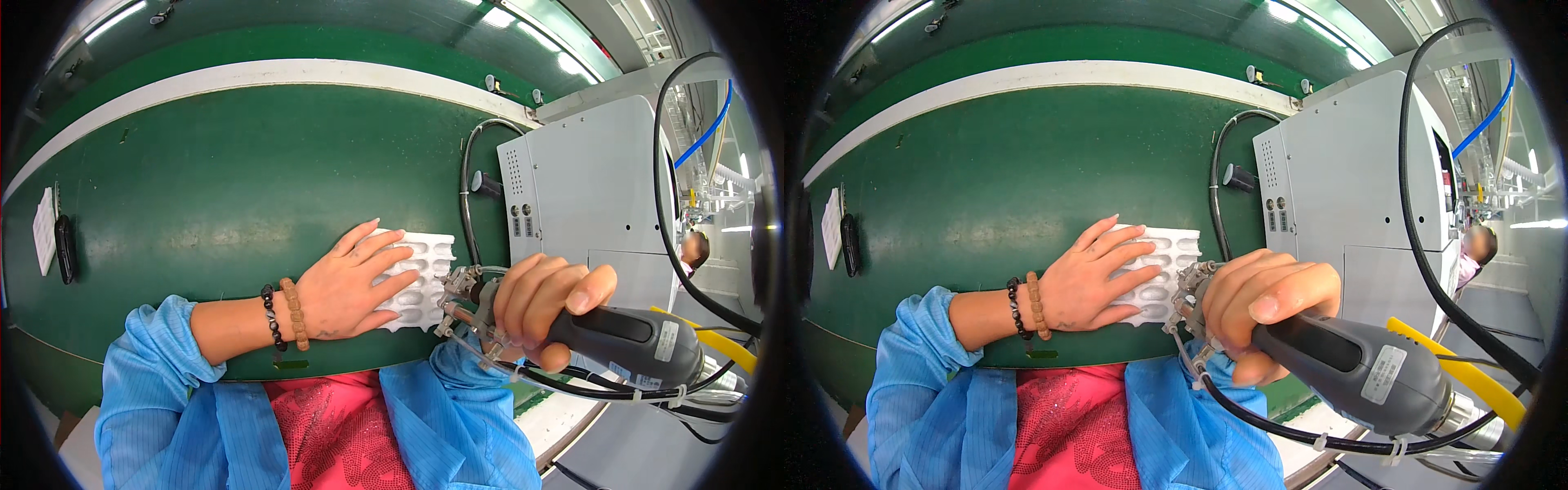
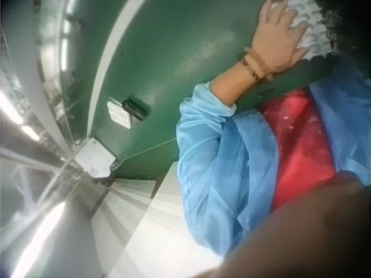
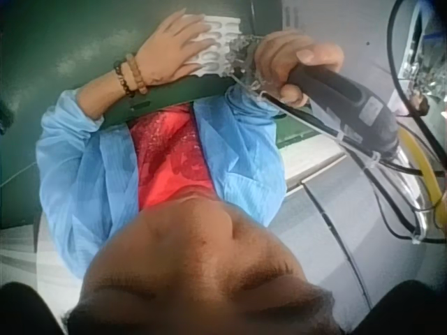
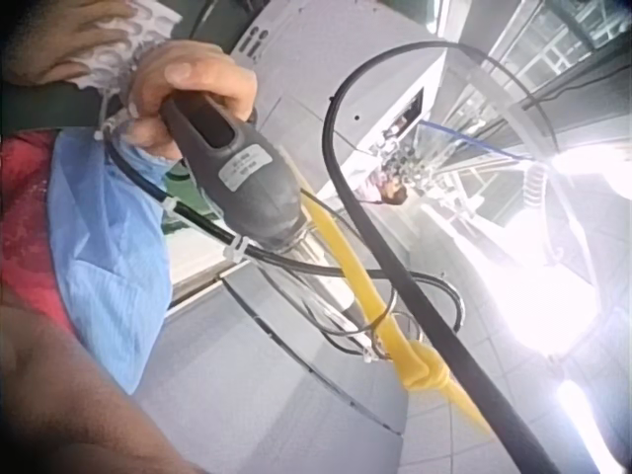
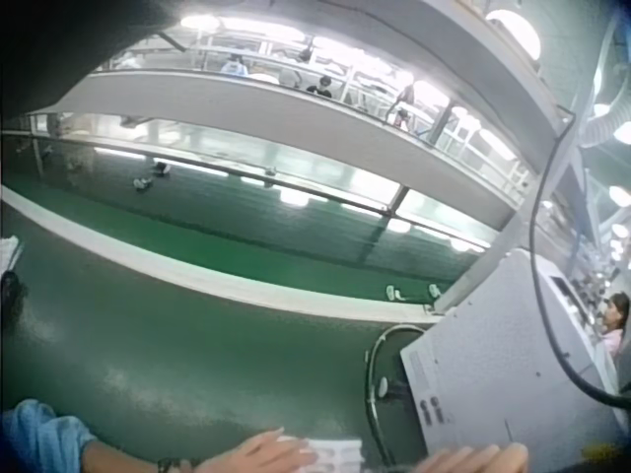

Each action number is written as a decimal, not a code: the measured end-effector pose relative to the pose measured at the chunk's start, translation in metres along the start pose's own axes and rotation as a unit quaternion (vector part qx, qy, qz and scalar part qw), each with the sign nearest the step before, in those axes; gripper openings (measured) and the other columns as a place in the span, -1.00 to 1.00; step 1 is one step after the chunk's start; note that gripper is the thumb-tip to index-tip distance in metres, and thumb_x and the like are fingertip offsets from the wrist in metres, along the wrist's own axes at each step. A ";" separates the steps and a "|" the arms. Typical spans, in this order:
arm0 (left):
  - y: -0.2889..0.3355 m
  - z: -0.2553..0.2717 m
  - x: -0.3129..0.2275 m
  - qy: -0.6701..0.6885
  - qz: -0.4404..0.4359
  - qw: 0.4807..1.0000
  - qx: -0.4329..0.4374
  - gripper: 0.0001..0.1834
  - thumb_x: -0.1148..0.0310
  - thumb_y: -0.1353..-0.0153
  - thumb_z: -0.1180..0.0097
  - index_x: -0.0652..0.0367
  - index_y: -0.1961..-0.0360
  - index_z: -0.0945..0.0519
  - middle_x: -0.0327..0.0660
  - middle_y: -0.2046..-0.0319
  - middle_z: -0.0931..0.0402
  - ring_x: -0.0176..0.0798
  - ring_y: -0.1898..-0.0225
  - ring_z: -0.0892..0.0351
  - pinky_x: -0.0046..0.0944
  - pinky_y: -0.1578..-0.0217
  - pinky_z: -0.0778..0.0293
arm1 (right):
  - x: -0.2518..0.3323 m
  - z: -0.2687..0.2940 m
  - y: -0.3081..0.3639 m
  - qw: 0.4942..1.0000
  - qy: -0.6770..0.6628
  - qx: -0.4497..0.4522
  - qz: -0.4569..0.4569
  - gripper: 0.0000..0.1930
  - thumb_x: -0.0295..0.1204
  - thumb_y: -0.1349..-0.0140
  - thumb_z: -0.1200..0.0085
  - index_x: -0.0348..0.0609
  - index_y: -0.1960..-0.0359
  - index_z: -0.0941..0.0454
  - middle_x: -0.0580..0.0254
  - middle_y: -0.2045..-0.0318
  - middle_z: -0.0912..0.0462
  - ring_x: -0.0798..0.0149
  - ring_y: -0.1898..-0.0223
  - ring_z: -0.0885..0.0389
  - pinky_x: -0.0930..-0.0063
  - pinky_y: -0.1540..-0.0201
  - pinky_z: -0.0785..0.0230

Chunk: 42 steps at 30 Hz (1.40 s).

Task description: The person uses a handheld hot air tool to apply heat to small green circuit boards held in a white plastic tray. They repeatedly pick up individual boards, position them under the nozzle, and then place them back into the tray or on the table. The process is repetitive and involves handling multiple small electronic components.

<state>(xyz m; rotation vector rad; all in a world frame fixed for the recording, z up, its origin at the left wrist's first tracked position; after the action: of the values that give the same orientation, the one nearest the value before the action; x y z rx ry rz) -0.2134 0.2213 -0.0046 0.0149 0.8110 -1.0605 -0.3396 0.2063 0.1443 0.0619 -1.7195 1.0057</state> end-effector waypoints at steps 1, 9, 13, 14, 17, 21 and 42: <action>0.000 0.000 0.000 0.001 -0.001 1.000 0.000 -0.38 0.10 -0.06 -0.30 0.06 -0.16 -0.52 -0.05 -0.22 -0.38 0.07 -0.34 -0.25 0.23 -0.38 -0.04 | 0.000 0.000 0.000 1.000 -0.003 0.000 0.005 -0.42 -0.36 -0.12 -0.43 -0.22 -0.05 -0.32 0.24 0.60 -0.56 0.27 0.63 -0.56 0.37 0.54 -0.47; -0.002 0.001 -0.002 0.001 -0.008 1.000 0.000 -0.39 0.10 -0.07 -0.30 0.08 -0.14 -0.52 -0.04 -0.21 -0.38 0.07 -0.34 -0.25 0.22 -0.39 -0.03 | 0.007 -0.003 0.002 1.000 0.016 -0.017 0.006 -0.31 -0.09 -0.07 -0.41 -0.22 -0.07 -0.31 0.24 0.56 -0.58 0.26 0.59 -0.59 0.38 0.53 -0.48; 0.001 0.001 0.000 -0.002 0.002 1.000 -0.004 -0.38 0.11 -0.05 -0.31 0.06 -0.15 -0.52 -0.04 -0.22 -0.38 0.07 -0.33 -0.27 0.22 -0.38 -0.05 | 0.003 -0.002 0.001 1.000 0.015 -0.019 0.012 -0.33 -0.08 -0.09 -0.40 -0.23 -0.06 -0.31 0.23 0.56 -0.59 0.25 0.59 -0.59 0.38 0.52 -0.48; 0.001 0.001 0.000 0.000 0.000 1.000 -0.005 -0.38 0.11 -0.05 -0.31 0.06 -0.16 -0.52 -0.04 -0.21 -0.38 0.07 -0.33 -0.27 0.22 -0.38 -0.05 | 0.004 -0.002 0.001 0.999 0.030 -0.027 0.010 -0.33 -0.09 -0.10 -0.40 -0.23 -0.05 -0.31 0.21 0.55 -0.59 0.24 0.58 -0.60 0.37 0.50 -0.49; 0.000 0.001 -0.001 0.001 -0.001 1.000 -0.004 -0.38 0.11 -0.05 -0.31 0.06 -0.16 -0.52 -0.04 -0.21 -0.38 0.07 -0.34 -0.27 0.21 -0.38 -0.05 | 0.008 -0.004 0.004 0.997 0.065 -0.050 0.009 -0.36 -0.13 -0.11 -0.40 -0.24 -0.04 -0.31 0.15 0.52 -0.61 0.20 0.55 -0.61 0.34 0.47 -0.50; -0.002 0.001 -0.002 0.001 -0.003 1.000 -0.004 -0.38 0.11 -0.05 -0.31 0.05 -0.16 -0.52 -0.05 -0.21 -0.38 0.06 -0.34 -0.26 0.21 -0.38 -0.05 | 0.014 -0.005 0.006 0.993 0.090 -0.077 0.008 -0.41 -0.25 -0.12 -0.42 -0.25 -0.01 -0.31 0.10 0.50 -0.61 0.18 0.52 -0.62 0.33 0.45 -0.48; 0.001 0.001 -0.002 -0.011 -0.003 1.000 -0.005 -0.38 0.10 -0.05 -0.32 0.03 -0.16 -0.53 -0.05 -0.22 -0.37 0.06 -0.35 -0.24 0.21 -0.39 -0.05 | 0.006 -0.008 0.014 0.978 0.126 -0.162 0.026 -0.54 -0.50 -0.14 -0.37 -0.32 0.10 -0.29 0.17 0.64 -0.51 0.29 0.68 -0.51 0.45 0.59 -0.41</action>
<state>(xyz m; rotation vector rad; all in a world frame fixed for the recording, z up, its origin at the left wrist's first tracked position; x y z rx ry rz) -0.2129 0.2225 -0.0033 -0.0080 0.7966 -1.0600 -0.3431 0.2235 0.1414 -0.3102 -1.6336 0.7241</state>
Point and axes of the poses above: each hand's wrist, its own y-axis away from the middle knuckle, its own z-axis out of the back of the hand, x = y × z, the point moved 8 cm from there along -y, towards the middle knuckle
